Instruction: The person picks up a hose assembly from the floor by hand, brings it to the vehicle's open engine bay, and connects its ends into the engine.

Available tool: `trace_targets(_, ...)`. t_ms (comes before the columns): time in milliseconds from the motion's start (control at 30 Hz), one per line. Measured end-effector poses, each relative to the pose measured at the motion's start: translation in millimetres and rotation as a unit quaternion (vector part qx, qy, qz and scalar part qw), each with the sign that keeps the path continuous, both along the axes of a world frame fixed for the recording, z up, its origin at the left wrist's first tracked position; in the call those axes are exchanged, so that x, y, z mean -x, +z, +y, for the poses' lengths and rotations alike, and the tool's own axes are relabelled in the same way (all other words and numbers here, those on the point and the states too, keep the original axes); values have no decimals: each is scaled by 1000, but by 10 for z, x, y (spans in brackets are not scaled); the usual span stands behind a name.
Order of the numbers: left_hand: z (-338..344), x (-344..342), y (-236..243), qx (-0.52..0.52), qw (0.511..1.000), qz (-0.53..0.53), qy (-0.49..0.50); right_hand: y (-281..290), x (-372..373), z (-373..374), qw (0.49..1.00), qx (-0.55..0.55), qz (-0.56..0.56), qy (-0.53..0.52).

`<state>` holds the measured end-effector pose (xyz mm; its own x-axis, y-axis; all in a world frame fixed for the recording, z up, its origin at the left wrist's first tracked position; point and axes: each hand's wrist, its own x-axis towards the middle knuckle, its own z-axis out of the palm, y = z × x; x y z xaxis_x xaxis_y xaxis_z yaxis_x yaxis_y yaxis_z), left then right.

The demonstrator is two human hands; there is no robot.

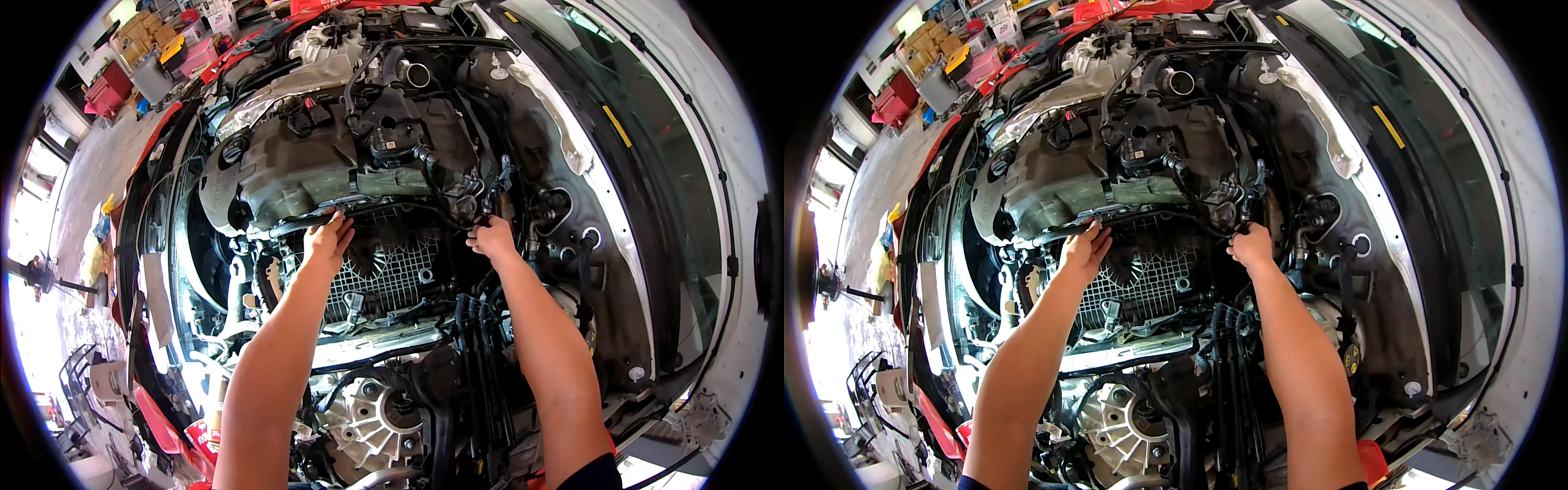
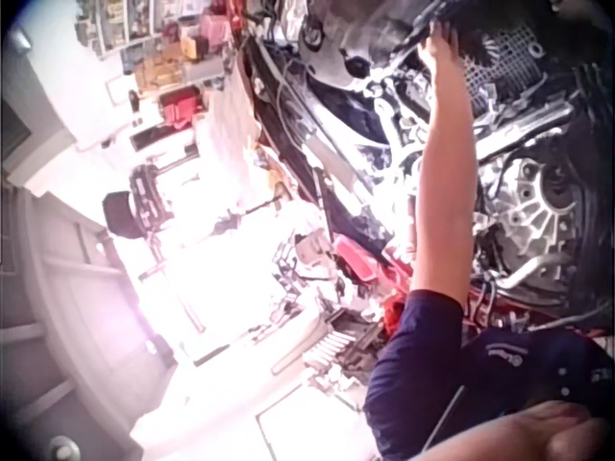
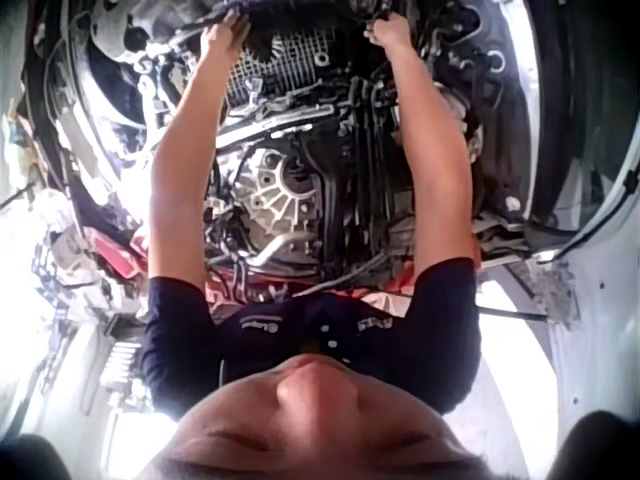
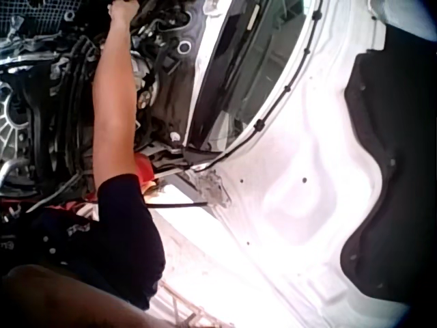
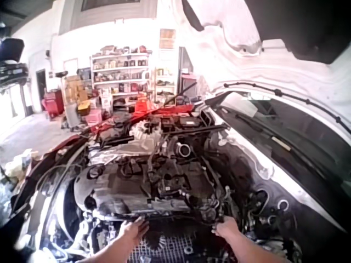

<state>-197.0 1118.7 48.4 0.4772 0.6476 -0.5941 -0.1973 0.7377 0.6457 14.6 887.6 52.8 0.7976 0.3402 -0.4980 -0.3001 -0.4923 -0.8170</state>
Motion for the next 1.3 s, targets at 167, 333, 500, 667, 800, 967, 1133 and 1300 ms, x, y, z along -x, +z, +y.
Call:
trace_targets(167,78,33,-83,-1,1000,-8,-18,91,37,39,998,3,-58,12)
trace_targets(333,82,38,-162,1,999,-49,-17,11,-59,-3,985,92,-131,68)
trace_targets(500,-6,85,-173,-21,998,-51,-6,204,-39,30,993,77,-66,61)
trace_targets(667,-103,102,-84,-75,996,-41,7,426,-96,-6,989,90,-92,72)
trace_targets(800,-99,128,-66,-83,996,-32,4,468,-196,-67,985,96,-107,93)
trace_targets(967,-132,135,-10,-99,995,-17,-24,605,-129,-56,981,103,-102,128)
trace_targets(1133,-136,151,-8,-120,992,-20,-35,480,-165,-81,979,95,-157,94)
trace_targets(1300,-134,169,-120,-126,992,-24,7,789,48,-4,992,70,-80,70)
